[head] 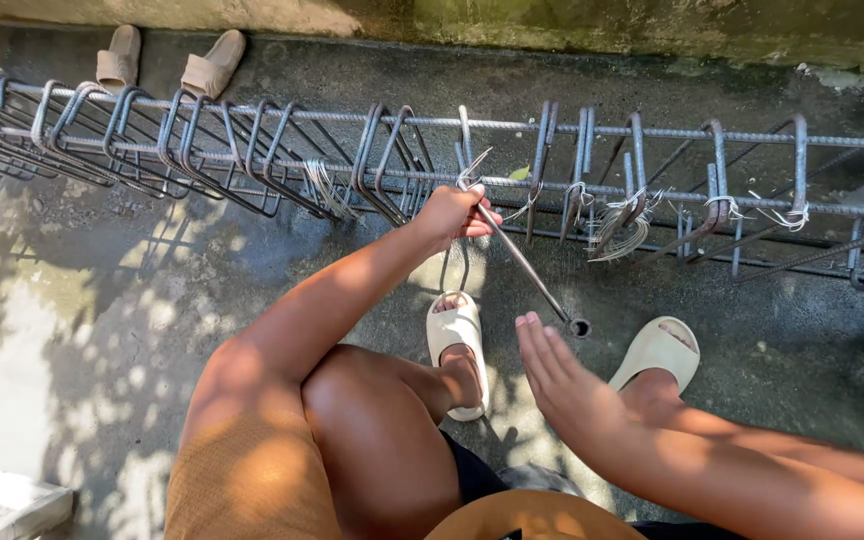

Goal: Tying rebar intersections with wire using a manual hook tool

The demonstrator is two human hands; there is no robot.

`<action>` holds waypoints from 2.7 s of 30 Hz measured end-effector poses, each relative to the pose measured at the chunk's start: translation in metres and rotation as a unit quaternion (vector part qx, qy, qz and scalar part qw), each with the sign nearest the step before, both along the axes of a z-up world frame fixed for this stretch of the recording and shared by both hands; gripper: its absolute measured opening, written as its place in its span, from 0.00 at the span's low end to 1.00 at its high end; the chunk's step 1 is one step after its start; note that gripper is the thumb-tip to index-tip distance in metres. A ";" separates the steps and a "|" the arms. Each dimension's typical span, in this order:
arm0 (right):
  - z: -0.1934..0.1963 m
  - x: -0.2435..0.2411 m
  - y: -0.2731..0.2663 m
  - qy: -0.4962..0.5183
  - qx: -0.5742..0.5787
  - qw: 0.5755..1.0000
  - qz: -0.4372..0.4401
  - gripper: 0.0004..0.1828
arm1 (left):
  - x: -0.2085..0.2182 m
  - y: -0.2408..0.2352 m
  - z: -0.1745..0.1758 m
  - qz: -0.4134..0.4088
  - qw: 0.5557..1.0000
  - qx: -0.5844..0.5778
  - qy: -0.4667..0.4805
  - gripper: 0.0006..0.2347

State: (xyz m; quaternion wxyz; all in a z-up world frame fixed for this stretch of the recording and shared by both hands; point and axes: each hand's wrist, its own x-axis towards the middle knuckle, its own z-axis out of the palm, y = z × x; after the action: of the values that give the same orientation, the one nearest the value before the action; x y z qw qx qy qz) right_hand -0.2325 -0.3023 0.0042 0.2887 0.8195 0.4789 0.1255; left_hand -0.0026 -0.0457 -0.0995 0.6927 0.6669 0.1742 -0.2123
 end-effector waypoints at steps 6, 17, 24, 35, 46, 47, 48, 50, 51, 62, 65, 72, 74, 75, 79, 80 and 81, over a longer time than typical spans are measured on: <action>-0.033 0.048 0.012 -0.034 -0.177 0.980 -0.084 0.23 | 0.005 0.002 -0.004 0.007 1.000 0.000 0.006 0.14; -0.134 0.030 0.036 0.128 -0.039 0.980 -0.147 0.10 | -0.014 0.011 0.010 -0.052 0.998 -0.046 0.001 0.13; -0.141 -0.015 0.127 0.180 0.169 0.951 -0.185 0.08 | -0.027 0.030 0.031 -0.112 0.992 -0.053 0.009 0.13; -0.064 0.009 0.115 0.259 0.195 0.933 -0.154 0.10 | -0.027 0.032 0.037 -0.129 0.991 -0.035 -0.010 0.14; 0.059 0.062 0.150 0.123 0.138 0.975 0.123 0.10 | -0.008 0.029 0.043 0.009 0.993 -0.096 0.063 0.15; 0.069 0.068 0.150 0.148 0.139 0.973 0.114 0.14 | -0.010 0.030 0.051 -0.004 0.992 -0.114 0.062 0.16; 0.078 0.075 0.151 0.172 0.140 0.969 0.104 0.20 | -0.013 0.030 0.060 -0.016 0.989 -0.132 0.060 0.17; 0.100 0.087 0.148 0.181 0.161 0.965 0.096 0.20 | -0.007 0.031 0.056 -0.043 0.990 -0.118 0.057 0.19; 0.110 0.092 0.146 0.190 0.182 0.961 0.086 0.22 | -0.004 0.030 0.054 -0.072 0.991 -0.103 0.055 0.21; 0.236 0.141 0.140 0.433 0.214 0.846 -0.226 0.34 | -0.020 0.039 0.037 -0.136 0.990 0.036 -0.002 0.13; 0.223 0.172 0.113 0.418 0.278 0.830 -0.241 0.37 | -0.025 0.033 0.041 -0.158 0.981 0.100 -0.041 0.15; 0.245 0.188 0.087 0.403 0.376 0.769 -0.323 0.30 | -0.010 -0.003 0.031 -0.141 0.967 0.164 -0.132 0.19; 0.243 0.189 0.085 0.405 0.401 0.766 -0.297 0.29 | -0.002 -0.007 0.020 -0.114 0.979 0.128 -0.107 0.17; 0.240 0.191 0.086 0.416 0.421 0.758 -0.274 0.29 | 0.000 -0.006 0.012 -0.088 0.990 0.090 -0.069 0.14; 0.241 0.179 0.079 0.465 0.450 0.699 -0.303 0.28 | -0.004 -0.006 0.013 -0.062 0.992 0.097 -0.057 0.15; 0.232 0.183 0.076 0.408 0.439 0.758 -0.256 0.31 | -0.010 -0.006 0.018 -0.059 0.989 0.104 -0.089 0.13; 0.224 0.185 0.073 0.347 0.425 0.810 -0.206 0.34 | -0.016 -0.006 0.023 -0.055 0.985 0.113 -0.122 0.13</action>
State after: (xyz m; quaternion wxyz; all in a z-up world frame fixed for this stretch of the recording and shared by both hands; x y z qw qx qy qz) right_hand -0.0474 -0.2288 0.2281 -0.2547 0.9290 0.2657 -0.0384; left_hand -0.0182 -0.0519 -0.0762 0.6165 0.7701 0.0745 -0.1459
